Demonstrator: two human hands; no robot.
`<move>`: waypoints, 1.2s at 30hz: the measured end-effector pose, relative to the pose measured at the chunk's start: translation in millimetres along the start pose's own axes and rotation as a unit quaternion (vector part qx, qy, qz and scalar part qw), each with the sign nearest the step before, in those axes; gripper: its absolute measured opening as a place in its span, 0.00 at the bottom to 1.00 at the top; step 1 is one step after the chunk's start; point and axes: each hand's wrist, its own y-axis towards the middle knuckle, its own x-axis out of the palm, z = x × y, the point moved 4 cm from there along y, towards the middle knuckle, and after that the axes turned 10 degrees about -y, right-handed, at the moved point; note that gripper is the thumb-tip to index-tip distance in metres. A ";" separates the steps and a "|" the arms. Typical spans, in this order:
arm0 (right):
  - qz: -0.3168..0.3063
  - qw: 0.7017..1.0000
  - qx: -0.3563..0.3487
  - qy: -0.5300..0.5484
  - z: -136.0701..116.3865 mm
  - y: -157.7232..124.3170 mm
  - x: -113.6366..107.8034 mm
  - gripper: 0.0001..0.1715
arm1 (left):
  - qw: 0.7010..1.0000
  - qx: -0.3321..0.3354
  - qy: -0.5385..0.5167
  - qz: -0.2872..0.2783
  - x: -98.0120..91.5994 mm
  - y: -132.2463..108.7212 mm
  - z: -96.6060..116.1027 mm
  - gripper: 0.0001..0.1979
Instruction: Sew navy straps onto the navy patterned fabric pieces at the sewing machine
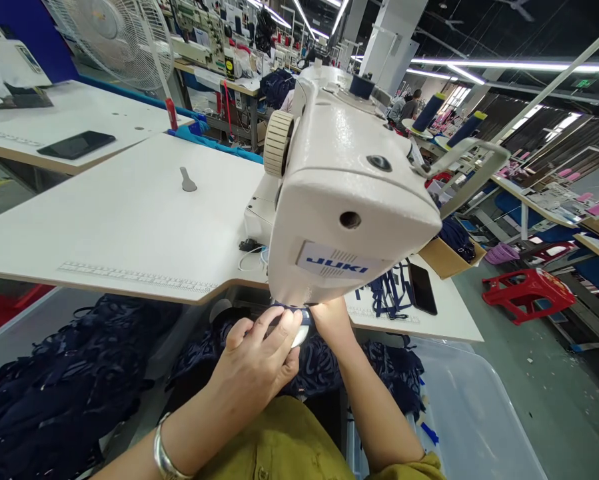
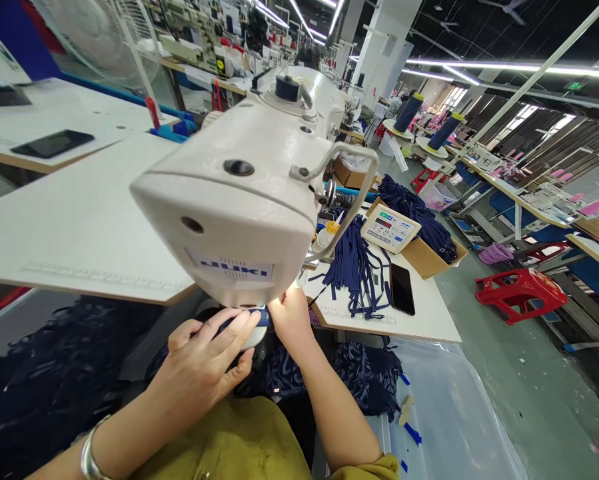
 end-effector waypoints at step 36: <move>-0.026 0.999 0.023 0.008 5.1 -0.3 4.9 0.07 | 0.999 0.020 0.033 0.003 3.4 -4.0 4.7 0.17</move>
